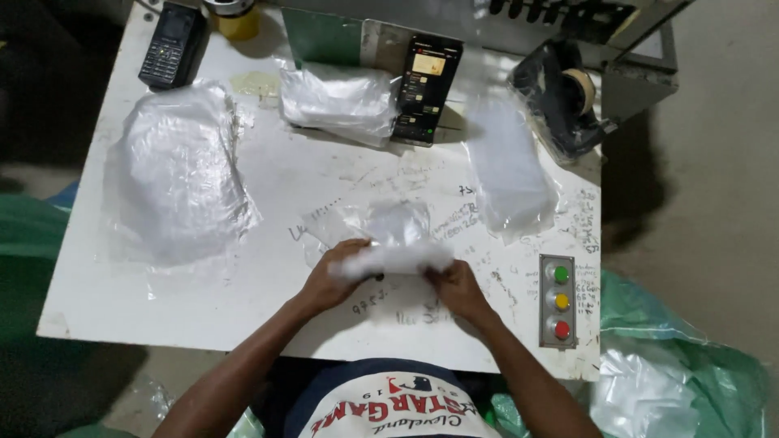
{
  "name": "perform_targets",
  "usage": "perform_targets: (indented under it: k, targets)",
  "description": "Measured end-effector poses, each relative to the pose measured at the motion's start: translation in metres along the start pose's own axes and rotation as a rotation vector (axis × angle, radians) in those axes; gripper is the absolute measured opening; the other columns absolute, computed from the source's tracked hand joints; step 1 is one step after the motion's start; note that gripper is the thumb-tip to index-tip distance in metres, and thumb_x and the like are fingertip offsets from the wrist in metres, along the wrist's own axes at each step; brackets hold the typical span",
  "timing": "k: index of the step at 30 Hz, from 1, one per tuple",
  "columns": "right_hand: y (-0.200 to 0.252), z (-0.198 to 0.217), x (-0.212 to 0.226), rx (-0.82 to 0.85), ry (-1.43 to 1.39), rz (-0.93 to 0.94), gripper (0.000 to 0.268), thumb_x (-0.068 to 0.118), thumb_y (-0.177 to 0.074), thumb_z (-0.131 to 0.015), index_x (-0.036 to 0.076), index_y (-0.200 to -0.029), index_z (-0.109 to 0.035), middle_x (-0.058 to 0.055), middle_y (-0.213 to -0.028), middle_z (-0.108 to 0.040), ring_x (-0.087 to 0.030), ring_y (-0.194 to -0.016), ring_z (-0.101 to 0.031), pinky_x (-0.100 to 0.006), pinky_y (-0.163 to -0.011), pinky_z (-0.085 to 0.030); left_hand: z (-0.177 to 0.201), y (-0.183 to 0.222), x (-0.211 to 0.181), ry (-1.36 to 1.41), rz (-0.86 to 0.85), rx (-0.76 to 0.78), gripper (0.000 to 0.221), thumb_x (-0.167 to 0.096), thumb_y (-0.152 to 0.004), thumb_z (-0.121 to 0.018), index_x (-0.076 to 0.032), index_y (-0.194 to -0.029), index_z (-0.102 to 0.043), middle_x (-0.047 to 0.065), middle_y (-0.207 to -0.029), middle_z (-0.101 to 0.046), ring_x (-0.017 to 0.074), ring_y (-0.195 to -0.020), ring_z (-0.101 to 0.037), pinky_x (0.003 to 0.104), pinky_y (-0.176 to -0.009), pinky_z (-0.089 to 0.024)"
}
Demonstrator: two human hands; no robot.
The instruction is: Manually organizing and packaging small plastic bags by folding and stacking them on a workbench.
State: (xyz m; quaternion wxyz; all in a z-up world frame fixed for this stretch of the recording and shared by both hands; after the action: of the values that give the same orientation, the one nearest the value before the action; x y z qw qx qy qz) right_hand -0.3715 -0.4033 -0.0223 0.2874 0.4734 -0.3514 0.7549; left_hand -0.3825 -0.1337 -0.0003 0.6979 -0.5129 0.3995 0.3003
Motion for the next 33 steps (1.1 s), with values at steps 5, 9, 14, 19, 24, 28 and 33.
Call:
perform_targets:
  k: [5, 9, 14, 19, 24, 28, 33]
  targets:
    - [-0.012, 0.0, 0.053, -0.251, 0.562, -0.014, 0.127, 0.059, -0.065, -0.089, 0.0, -0.16, -0.029, -0.025, -0.164, -0.032, -0.043, -0.15, -0.032, -0.05, -0.124, -0.028, 0.011, -0.022, -0.004, -0.111, 0.949, -0.003, 0.061, -0.057, -0.092, -0.068, 0.004, -0.087, -0.063, 0.023, -0.077, -0.062, 0.0361, -0.075, -0.061, 0.049, -0.067, -0.043]
    - [-0.025, -0.008, 0.021, 0.005, 0.687, 0.12, 0.113, 0.056, -0.072, -0.087, 0.007, -0.158, -0.034, -0.022, -0.162, -0.038, -0.044, -0.148, -0.035, -0.054, -0.124, -0.029, 0.011, -0.029, 0.013, -0.026, 0.987, -0.051, 0.046, -0.043, -0.087, -0.077, -0.003, -0.086, -0.054, 0.015, -0.079, -0.054, 0.0333, -0.075, -0.055, 0.045, -0.067, -0.039]
    - [-0.042, -0.015, -0.018, -0.045, 0.573, 0.18, 0.063, 0.056, -0.1, -0.05, 0.009, -0.14, -0.062, -0.01, -0.128, -0.07, -0.033, -0.118, -0.067, -0.045, -0.099, -0.053, 0.03, -0.076, -0.074, -0.191, 0.976, -0.126, 0.099, -0.07, -0.088, -0.06, -0.014, -0.163, -0.026, 0.024, -0.137, -0.063, 0.05, -0.128, -0.058, 0.06, -0.107, -0.047]
    - [-0.059, -0.019, 0.05, -0.578, -0.153, -0.883, 0.047, 0.037, -0.089, -0.081, 0.016, -0.129, -0.071, -0.012, -0.105, -0.075, -0.025, -0.095, -0.072, -0.048, -0.071, -0.061, 0.019, -0.027, -0.062, -0.388, 0.331, -0.734, 0.044, -0.019, -0.1, -0.071, 0.0, -0.138, -0.058, 0.023, -0.131, -0.06, 0.0391, -0.13, -0.055, 0.049, -0.116, -0.037]
    - [-0.051, -0.045, 0.078, -0.767, -0.554, -0.817, 0.03, 0.016, -0.092, -0.079, 0.005, -0.119, -0.074, -0.012, -0.1, -0.075, -0.025, -0.09, -0.071, -0.046, -0.074, -0.058, -0.039, -0.029, -0.069, 0.719, 1.026, -0.5, 0.106, -0.03, -0.081, -0.085, 0.01, -0.157, -0.022, 0.039, -0.147, -0.048, 0.0476, -0.135, -0.054, 0.055, -0.115, -0.043]
    - [-0.033, -0.051, 0.092, -0.741, -0.371, -0.715, 0.046, 0.011, -0.079, -0.081, 0.005, -0.123, -0.067, -0.016, -0.107, -0.072, -0.028, -0.098, -0.069, -0.042, -0.079, -0.059, -0.058, -0.041, -0.042, 0.922, 0.81, -0.592, 0.036, -0.021, -0.085, -0.083, -0.003, -0.113, -0.067, 0.009, -0.099, -0.076, 0.0194, -0.087, -0.071, 0.035, -0.081, -0.058]
    - [-0.037, -0.058, 0.117, -0.645, -0.494, -0.368, 0.078, 0.025, -0.085, -0.07, 0.005, -0.153, -0.038, -0.02, -0.162, -0.041, -0.038, -0.145, -0.046, -0.049, -0.114, -0.048, -0.07, -0.029, -0.036, 0.814, 0.599, -0.474, 0.018, -0.025, -0.092, -0.076, -0.008, -0.095, -0.075, 0.006, -0.091, -0.077, 0.0197, -0.082, -0.071, 0.035, -0.077, -0.057]
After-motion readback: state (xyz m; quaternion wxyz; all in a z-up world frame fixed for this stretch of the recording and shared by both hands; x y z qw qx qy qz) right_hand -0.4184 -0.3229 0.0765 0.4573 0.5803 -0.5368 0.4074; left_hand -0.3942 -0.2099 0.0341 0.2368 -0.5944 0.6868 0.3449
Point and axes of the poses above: each hand's wrist, its own y-axis away from the middle knuckle, its own z-axis out of the back of the hand, x = y × z, the point moved 1 cm from there along -y, towards the middle knuckle
